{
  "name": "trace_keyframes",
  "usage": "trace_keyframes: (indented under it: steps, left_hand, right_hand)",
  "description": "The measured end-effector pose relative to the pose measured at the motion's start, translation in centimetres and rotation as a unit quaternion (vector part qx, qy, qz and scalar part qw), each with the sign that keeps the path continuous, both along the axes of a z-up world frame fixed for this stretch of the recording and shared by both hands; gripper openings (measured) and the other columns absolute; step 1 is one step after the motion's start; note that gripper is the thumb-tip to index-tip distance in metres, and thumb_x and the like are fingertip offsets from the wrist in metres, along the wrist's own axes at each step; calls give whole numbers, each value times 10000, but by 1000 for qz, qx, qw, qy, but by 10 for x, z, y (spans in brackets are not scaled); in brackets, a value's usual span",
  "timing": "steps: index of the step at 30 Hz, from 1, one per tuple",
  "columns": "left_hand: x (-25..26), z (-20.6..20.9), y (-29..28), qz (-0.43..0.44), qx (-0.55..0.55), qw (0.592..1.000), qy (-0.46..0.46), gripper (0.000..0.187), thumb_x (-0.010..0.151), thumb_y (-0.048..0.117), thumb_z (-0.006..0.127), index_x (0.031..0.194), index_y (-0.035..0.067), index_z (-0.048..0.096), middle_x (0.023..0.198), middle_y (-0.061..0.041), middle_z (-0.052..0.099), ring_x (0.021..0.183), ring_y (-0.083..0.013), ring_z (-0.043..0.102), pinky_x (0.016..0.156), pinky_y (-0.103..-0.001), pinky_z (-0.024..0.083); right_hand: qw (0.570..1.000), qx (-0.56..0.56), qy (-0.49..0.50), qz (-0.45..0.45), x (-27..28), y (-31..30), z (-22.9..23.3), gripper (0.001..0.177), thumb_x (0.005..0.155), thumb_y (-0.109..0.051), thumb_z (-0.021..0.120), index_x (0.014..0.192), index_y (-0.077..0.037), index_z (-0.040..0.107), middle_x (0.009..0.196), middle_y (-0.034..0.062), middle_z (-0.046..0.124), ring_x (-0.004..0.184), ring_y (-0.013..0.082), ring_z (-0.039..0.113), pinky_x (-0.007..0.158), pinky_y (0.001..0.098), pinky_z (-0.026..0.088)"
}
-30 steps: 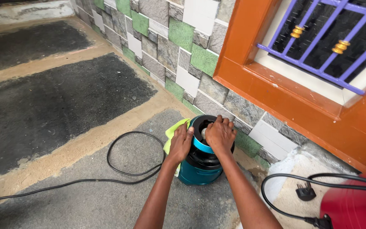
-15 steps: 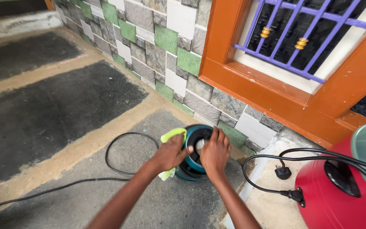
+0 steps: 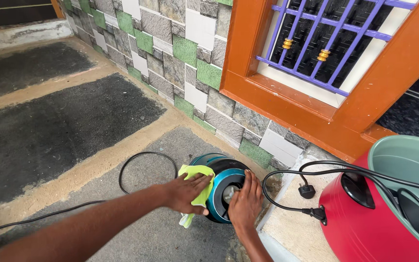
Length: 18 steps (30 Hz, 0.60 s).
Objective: The person wipes the exterior and interior of a blue mixer grinder base with a cloth, rotating the appliance to reach all sides.
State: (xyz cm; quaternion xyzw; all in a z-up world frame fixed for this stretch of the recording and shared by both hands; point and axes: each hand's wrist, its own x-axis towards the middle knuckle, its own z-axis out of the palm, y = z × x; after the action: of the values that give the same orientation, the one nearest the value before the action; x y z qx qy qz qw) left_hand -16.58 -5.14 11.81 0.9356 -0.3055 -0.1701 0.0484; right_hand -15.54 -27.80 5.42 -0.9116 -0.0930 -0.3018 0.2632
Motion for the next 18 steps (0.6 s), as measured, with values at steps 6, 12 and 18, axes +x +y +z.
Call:
trace_keyframes:
  steps: [6,12,18]
  left_hand:
    - [-12,-21,13,-2,-37,997,-68,1132,923,780,387,1619,-17,-16,1660,-284,162,1558,-403,122,1233,-607,63]
    - [12,-19,21,-4,-89,991,-100,1030,953,769,281,1614,-1,106,1645,-274,235,1552,-413,173,1230,-607,91]
    - [47,-4,10,-2,-120,990,-78,929,934,754,204,1610,117,223,1636,-180,314,1543,-343,231,1222,-613,115]
  right_hand:
    - [997,-23,-20,78,0,-3,-14,679,815,0,551,1474,14,387,1495,209,458,1398,404,405,1152,518,315]
    - [993,-67,-56,76,17,6,-19,658,852,17,532,1497,-4,405,1505,193,467,1425,356,421,1207,522,301]
    - [993,-65,-25,93,10,10,-14,690,806,13,541,1483,-13,407,1481,189,474,1373,365,430,1142,497,344]
